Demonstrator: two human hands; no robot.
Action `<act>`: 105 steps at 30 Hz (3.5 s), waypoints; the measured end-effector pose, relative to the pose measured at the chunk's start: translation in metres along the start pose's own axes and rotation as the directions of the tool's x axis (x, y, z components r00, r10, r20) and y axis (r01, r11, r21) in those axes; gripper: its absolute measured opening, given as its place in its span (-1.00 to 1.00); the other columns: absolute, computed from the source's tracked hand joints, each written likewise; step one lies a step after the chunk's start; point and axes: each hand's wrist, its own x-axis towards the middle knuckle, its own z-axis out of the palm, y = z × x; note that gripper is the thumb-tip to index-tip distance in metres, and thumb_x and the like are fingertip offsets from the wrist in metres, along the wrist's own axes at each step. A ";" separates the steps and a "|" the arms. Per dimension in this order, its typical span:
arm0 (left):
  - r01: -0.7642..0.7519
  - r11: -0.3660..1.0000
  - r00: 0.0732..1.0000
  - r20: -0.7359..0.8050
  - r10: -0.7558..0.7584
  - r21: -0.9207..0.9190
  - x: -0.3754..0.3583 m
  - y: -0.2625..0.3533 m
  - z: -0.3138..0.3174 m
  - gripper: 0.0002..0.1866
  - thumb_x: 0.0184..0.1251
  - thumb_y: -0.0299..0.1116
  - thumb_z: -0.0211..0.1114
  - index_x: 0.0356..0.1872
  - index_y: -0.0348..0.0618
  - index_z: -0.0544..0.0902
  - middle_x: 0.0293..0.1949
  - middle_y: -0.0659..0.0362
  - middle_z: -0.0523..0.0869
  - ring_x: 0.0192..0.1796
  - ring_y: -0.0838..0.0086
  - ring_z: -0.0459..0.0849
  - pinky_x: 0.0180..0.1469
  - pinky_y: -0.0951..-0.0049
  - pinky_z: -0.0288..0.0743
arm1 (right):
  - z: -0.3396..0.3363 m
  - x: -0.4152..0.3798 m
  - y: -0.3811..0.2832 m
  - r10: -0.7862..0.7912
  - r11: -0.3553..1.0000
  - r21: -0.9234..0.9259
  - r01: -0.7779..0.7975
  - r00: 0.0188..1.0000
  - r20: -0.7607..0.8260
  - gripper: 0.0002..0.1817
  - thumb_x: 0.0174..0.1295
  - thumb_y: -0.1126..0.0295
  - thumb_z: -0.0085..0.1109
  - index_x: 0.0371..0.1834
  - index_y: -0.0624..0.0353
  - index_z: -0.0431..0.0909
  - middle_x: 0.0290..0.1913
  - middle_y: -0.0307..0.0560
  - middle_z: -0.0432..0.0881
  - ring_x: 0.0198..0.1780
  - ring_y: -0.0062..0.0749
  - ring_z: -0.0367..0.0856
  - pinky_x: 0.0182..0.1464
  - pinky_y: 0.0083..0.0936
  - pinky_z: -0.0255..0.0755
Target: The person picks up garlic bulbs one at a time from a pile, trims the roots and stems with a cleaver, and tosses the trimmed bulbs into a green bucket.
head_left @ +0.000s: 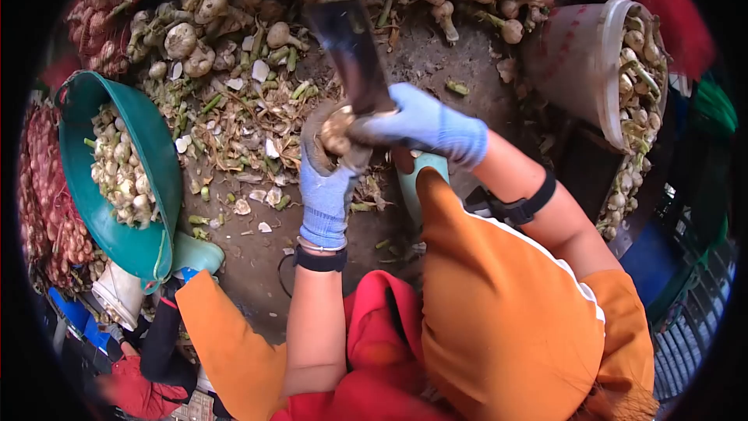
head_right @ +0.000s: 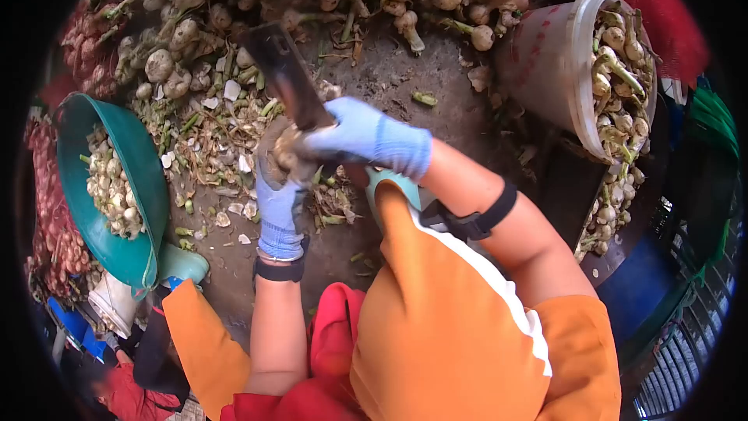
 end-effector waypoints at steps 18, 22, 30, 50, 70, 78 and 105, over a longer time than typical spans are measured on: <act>0.021 0.964 0.999 0.033 -0.031 0.265 -0.016 0.033 -0.011 -0.26 -0.03 -0.41 0.60 0.16 -0.18 0.33 0.06 0.12 0.52 0.03 0.43 0.60 0.06 0.37 0.58 | 0.007 -0.018 0.000 -0.468 0.311 -0.904 0.292 0.875 0.122 -0.69 -0.02 0.23 0.31 -0.19 0.03 0.56 -0.20 -0.04 0.55 -0.14 -0.09 0.67 -0.19 -0.17 0.58; 0.300 0.952 0.950 0.117 -0.291 -0.067 -0.029 0.055 -0.006 -0.36 0.00 -0.44 0.58 0.11 -0.19 0.42 0.08 0.10 0.58 0.07 0.45 0.59 0.14 0.42 0.53 | -0.030 0.014 0.023 -0.293 0.514 -0.856 -0.050 0.928 -0.229 -0.83 0.04 0.32 0.21 -0.30 0.06 0.64 -0.32 -0.03 0.68 -0.26 -0.08 0.71 -0.24 -0.21 0.59; -0.030 0.989 0.998 0.060 0.022 0.142 -0.009 0.009 -0.001 -0.06 0.12 -0.20 0.56 0.47 -0.16 0.21 0.35 -0.02 0.38 0.40 0.17 0.37 0.42 0.15 0.31 | -0.007 -0.006 0.002 0.012 0.990 0.140 -0.009 1.000 -0.020 -0.71 0.21 0.19 0.31 -0.23 0.23 0.63 -0.42 -0.30 0.61 -0.39 -0.69 0.53 -0.36 -0.63 0.42; 0.319 0.666 0.922 0.056 -0.384 -0.674 0.005 -0.007 -0.012 -0.48 0.58 -0.13 -0.02 0.44 -0.13 0.30 0.28 -0.03 0.50 0.33 0.19 0.46 0.26 0.13 0.53 | -0.048 0.017 0.044 -0.466 0.595 -0.800 0.078 0.845 -0.264 -0.65 0.08 0.14 0.24 -0.14 0.10 0.68 -0.12 0.06 0.64 -0.07 -0.02 0.66 0.00 -0.21 0.54; 0.145 0.986 0.985 0.081 -0.151 0.080 -0.009 0.049 0.014 -0.47 0.09 -0.32 0.54 0.04 -0.19 0.48 -0.07 0.07 0.60 -0.05 0.25 0.62 0.01 0.27 0.54 | -0.039 0.003 0.020 -0.266 0.516 -0.851 -0.098 0.926 -0.268 -0.76 0.06 0.23 0.21 -0.26 0.10 0.64 -0.24 0.06 0.65 -0.16 -0.04 0.69 -0.15 -0.15 0.55; 0.062 0.967 0.998 0.040 -0.054 -0.246 0.013 0.017 0.017 -0.12 0.13 -0.45 0.45 0.48 -0.06 0.18 0.06 0.18 0.53 -0.15 0.48 0.60 -0.27 0.51 0.53 | -0.005 -0.020 -0.024 -0.005 0.989 0.145 0.018 0.996 -0.090 -0.71 0.15 0.18 0.29 -0.21 0.17 0.64 -0.45 -0.21 0.60 -0.42 -0.53 0.58 -0.34 -0.51 0.46; 0.313 0.910 0.935 -0.080 -0.345 -0.270 0.012 -0.005 0.011 -0.45 0.15 -0.60 0.37 0.19 -0.21 0.42 -0.03 0.17 0.61 -0.11 0.53 0.63 -0.11 0.45 0.59 | 0.000 -0.023 0.013 -0.288 0.830 -0.537 0.152 0.941 -0.178 -0.72 0.09 0.20 0.28 -0.23 0.15 0.62 -0.24 0.11 0.61 -0.14 0.05 0.63 -0.13 -0.17 0.52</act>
